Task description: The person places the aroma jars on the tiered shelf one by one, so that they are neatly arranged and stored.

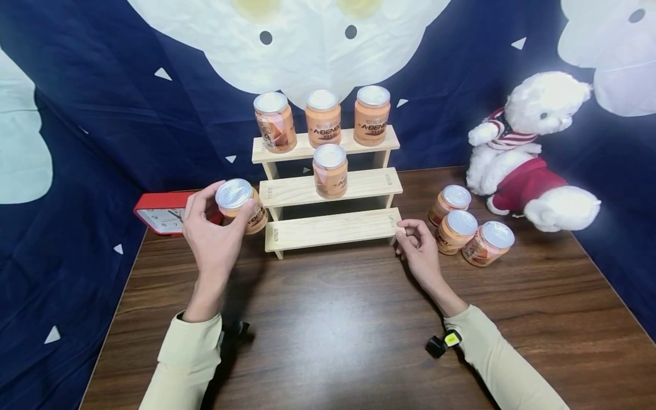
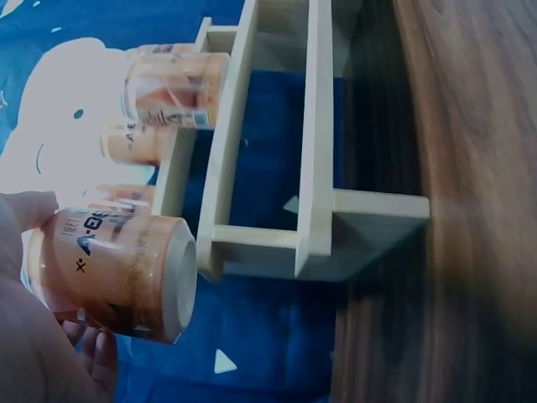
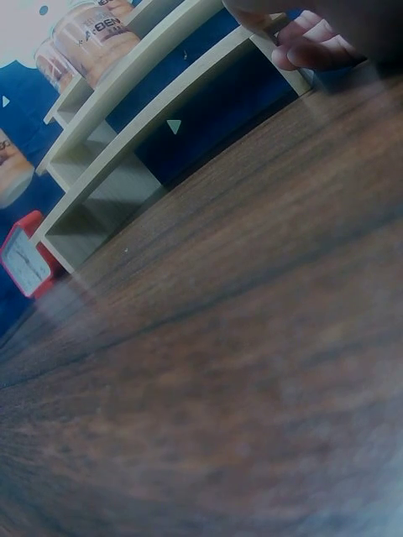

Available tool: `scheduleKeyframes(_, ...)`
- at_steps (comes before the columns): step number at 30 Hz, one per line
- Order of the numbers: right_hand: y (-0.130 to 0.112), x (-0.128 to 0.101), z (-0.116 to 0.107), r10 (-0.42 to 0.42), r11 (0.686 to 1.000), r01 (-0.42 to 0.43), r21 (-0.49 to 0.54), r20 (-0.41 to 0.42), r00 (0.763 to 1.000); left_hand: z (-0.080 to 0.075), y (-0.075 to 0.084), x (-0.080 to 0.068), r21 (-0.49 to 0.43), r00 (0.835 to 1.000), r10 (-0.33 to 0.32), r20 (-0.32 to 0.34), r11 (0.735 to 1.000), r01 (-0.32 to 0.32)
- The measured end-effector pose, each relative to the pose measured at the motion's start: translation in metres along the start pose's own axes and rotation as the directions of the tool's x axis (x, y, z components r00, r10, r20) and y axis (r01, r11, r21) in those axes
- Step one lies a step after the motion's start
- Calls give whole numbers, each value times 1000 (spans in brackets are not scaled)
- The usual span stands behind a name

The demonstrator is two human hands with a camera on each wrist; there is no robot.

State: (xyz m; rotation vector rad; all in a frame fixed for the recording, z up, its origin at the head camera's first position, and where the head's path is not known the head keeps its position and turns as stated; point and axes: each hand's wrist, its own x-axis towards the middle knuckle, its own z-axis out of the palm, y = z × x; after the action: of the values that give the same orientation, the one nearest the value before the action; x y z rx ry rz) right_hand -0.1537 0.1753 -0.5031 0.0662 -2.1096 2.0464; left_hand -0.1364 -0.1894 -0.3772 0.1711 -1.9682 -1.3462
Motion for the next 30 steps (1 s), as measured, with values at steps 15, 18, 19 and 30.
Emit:
scheduleKeyframes(15, -1, 0, 1, -7, 1000, 7, 4, 2, 1000, 33, 0, 10, -108, 998, 31, 46, 994, -26)
scheduleKeyframes(18, 0, 0, 1, -5, 1000, 5, 8, 2, 1000, 40, -2, 10, -85, 998, 42, 45, 996, -38)
scheduleKeyframes(19, 1, 0, 1, -6, 1000, 6, 9, 2, 1000, 42, -2, 10, -78, 998, 46, 45, 996, -42)
scheduleKeyframes(30, 1, 1, 1, -10, 1000, 10, 8, -1, 1000, 63, -1, 17, -87, 997, 30, 77, 996, -23)
